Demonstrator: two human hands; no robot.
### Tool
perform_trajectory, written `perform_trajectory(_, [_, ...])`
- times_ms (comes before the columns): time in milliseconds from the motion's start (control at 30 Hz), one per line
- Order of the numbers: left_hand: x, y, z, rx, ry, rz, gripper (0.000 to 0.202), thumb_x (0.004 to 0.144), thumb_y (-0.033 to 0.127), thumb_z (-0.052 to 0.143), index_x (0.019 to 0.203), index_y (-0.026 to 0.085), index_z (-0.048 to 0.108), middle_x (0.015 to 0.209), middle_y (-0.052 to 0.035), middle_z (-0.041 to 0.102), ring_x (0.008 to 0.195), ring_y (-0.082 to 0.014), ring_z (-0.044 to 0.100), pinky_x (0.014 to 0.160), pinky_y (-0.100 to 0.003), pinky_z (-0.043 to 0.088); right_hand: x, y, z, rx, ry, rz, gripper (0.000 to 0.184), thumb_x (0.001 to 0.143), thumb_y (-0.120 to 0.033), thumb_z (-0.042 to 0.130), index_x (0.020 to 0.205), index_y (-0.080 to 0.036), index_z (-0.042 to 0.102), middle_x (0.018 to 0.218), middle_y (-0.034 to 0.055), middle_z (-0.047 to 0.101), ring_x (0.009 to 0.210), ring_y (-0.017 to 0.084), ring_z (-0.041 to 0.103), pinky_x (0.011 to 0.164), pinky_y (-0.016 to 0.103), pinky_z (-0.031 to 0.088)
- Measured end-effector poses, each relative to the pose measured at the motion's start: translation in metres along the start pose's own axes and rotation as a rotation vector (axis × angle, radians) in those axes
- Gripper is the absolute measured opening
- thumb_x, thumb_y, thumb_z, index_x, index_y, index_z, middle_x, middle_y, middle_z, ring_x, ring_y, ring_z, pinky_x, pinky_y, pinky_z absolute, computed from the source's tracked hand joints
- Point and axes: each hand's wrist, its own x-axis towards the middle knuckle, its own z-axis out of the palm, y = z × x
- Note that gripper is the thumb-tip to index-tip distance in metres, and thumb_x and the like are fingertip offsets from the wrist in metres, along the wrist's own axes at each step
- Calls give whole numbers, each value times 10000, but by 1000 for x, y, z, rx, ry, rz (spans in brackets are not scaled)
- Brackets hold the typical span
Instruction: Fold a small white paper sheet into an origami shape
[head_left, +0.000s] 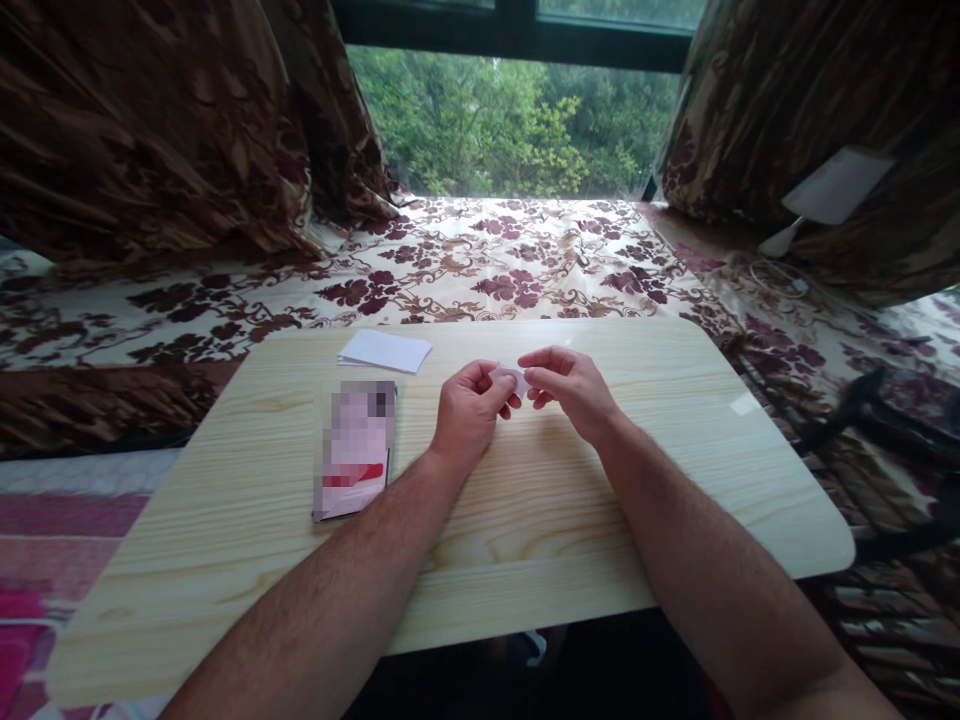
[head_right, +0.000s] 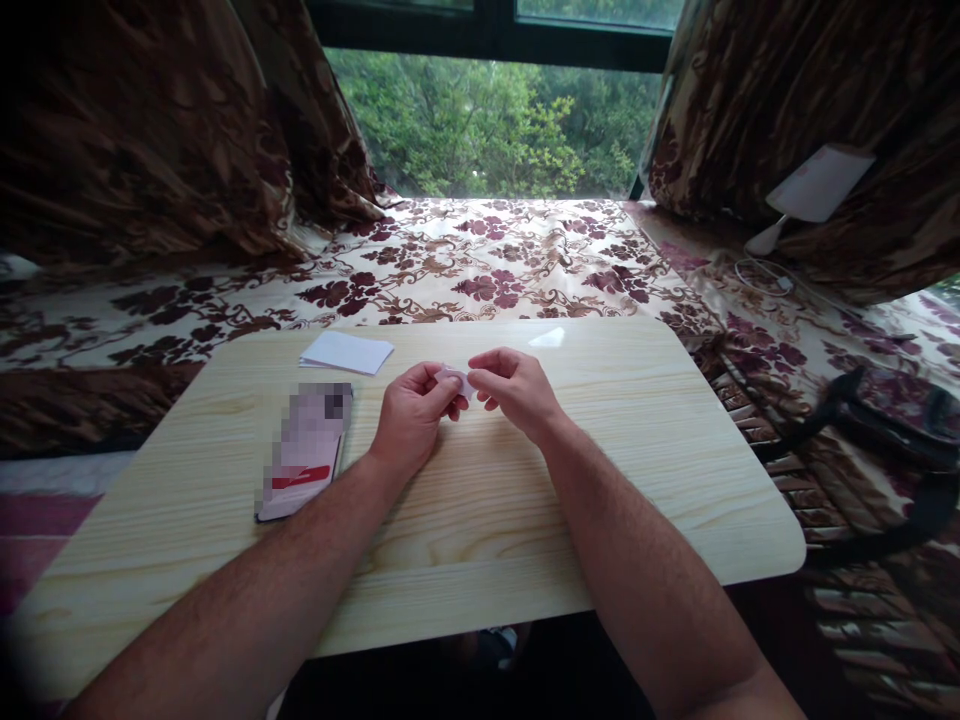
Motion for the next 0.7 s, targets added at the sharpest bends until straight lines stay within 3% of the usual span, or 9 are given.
perform_trajectory(267, [0,0,-1,15,13,0,180,775,313,710,803,145,654,635,-10,661,543,-107,587,500,-218,452,1,6,1,-44,37,-232,231,697,-239,783,888,-157,681,716,-7,671,612,103,588,545,235,481])
perform_trajectory(567, [0,0,-1,53,20,2,175,774,300,710,725,145,643,541,18,592,476,-86,503,457,-210,396,1,7,2,-45,38,-244,227,700,-225,771,896,-158,679,747,6,697,627,111,605,538,232,469])
perform_trajectory(700, [1,-1,-1,66,18,-1,172,780,287,710,721,148,629,529,21,587,467,-85,491,450,-211,380,-1,6,4,-32,22,-249,144,706,-211,756,825,-159,693,697,-4,682,589,102,580,523,233,456])
